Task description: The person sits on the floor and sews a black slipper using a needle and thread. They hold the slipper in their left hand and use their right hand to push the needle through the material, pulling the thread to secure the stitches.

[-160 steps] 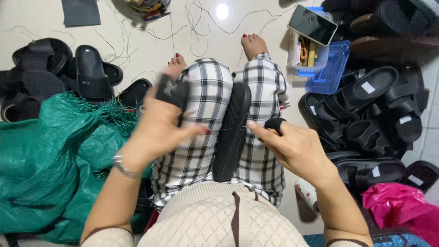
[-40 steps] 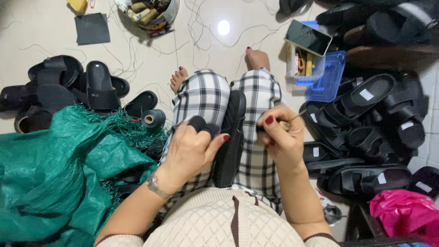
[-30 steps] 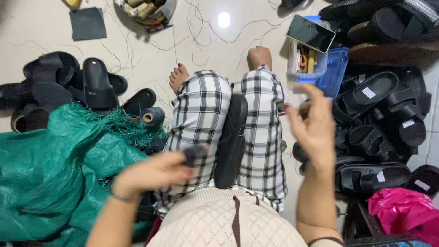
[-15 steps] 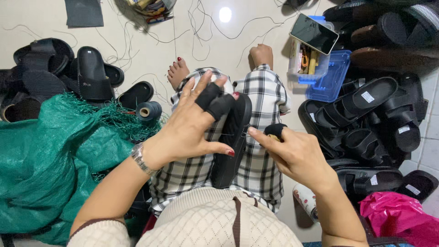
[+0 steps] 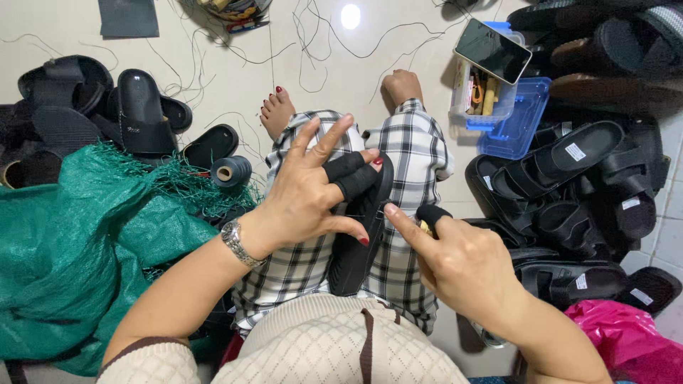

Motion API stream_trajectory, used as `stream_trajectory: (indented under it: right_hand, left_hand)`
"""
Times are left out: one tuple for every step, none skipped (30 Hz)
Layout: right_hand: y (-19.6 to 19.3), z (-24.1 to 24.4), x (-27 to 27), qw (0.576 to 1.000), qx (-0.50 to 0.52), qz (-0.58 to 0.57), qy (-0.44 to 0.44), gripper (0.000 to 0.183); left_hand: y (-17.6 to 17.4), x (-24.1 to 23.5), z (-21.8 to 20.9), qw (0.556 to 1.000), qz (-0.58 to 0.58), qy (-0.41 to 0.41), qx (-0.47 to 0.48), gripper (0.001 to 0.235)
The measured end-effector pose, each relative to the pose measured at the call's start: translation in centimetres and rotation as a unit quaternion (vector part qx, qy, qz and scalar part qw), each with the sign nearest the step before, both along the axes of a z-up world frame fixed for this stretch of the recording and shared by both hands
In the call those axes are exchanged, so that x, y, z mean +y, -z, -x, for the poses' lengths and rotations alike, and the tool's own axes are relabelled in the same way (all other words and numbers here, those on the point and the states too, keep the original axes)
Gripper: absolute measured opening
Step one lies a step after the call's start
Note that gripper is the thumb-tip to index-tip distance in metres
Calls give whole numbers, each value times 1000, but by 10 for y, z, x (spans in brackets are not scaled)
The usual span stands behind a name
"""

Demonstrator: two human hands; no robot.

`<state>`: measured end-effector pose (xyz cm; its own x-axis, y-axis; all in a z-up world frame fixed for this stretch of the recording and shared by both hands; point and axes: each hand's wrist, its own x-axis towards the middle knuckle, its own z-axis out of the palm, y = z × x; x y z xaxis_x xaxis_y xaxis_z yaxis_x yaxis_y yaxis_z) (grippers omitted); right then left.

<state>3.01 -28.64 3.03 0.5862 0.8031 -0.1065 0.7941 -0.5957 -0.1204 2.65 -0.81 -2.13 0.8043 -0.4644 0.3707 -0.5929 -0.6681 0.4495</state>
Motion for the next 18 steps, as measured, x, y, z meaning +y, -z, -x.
stream_trajectory:
  right_hand:
    - [1, -1, 0, 1000, 24, -11, 3, 67]
    - [3, -2, 0, 999, 48, -22, 6, 68]
    - [2, -4, 3, 999, 51, -20, 4, 68]
    - [0, -5, 6, 999, 43, -11, 6, 68]
    - [-1, -5, 9, 999, 36, -3, 7, 69]
    - [-1, -7, 11, 999, 40, 0, 6, 69]
    - [-2, -10, 14, 999, 46, -12, -2, 68]
    - [-4, -11, 15, 998, 51, -24, -10, 67]
    - [-2, -13, 19, 999, 47, -23, -11, 67]
    - [0, -14, 22, 997, 57, -47, -7, 62]
    - [2, -13, 23, 995, 67, -71, -3, 56]
    - [5, -14, 21, 995, 64, -71, -2, 56]
    - [8, -15, 20, 991, 73, -113, 1, 51]
    - [11, -16, 18, 984, 81, -156, 5, 47]
    - [7, -11, 18, 984, 76, -158, 5, 47]
    - [4, -7, 19, 988, 18, -155, 13, 38]
    - [1, -2, 21, 987, -39, -151, 21, 33]
    - [2, -2, 21, 987, -42, -153, 21, 33]
  left_hand:
    - [0, 0, -1, 1000, 5, 3, -4, 89]
    - [1, 0, -3, 1000, 10, 5, -7, 88]
    - [2, 1, -4, 1000, 13, 3, -4, 88]
    - [3, 1, -5, 1000, 16, 4, -1, 87]
    - [3, 2, -4, 1000, 19, 5, 3, 86]
    - [4, 3, -4, 1000, 21, 3, 7, 86]
    - [3, 3, -6, 1000, 28, 5, 5, 87]
    - [2, 3, -7, 999, 36, 7, 3, 87]
    - [3, 5, -8, 999, 36, 7, -1, 87]
    - [3, 5, -7, 999, 37, 4, -2, 89]
    - [3, 4, -6, 999, 38, 1, -1, 91]
    - [2, 3, -5, 999, 38, 2, -5, 91]
    - [1, 3, -3, 1000, 29, -2, -7, 91]
    - [0, 3, -2, 1000, 21, -7, -9, 92]
    - [2, 1, 8, 1000, 19, -5, -13, 92]
    - [5, -2, 17, 998, 35, -49, -4, 83]
    - [8, -2, 27, 994, 52, -93, 6, 74]
    - [9, -2, 35, 994, 51, -92, 3, 74]
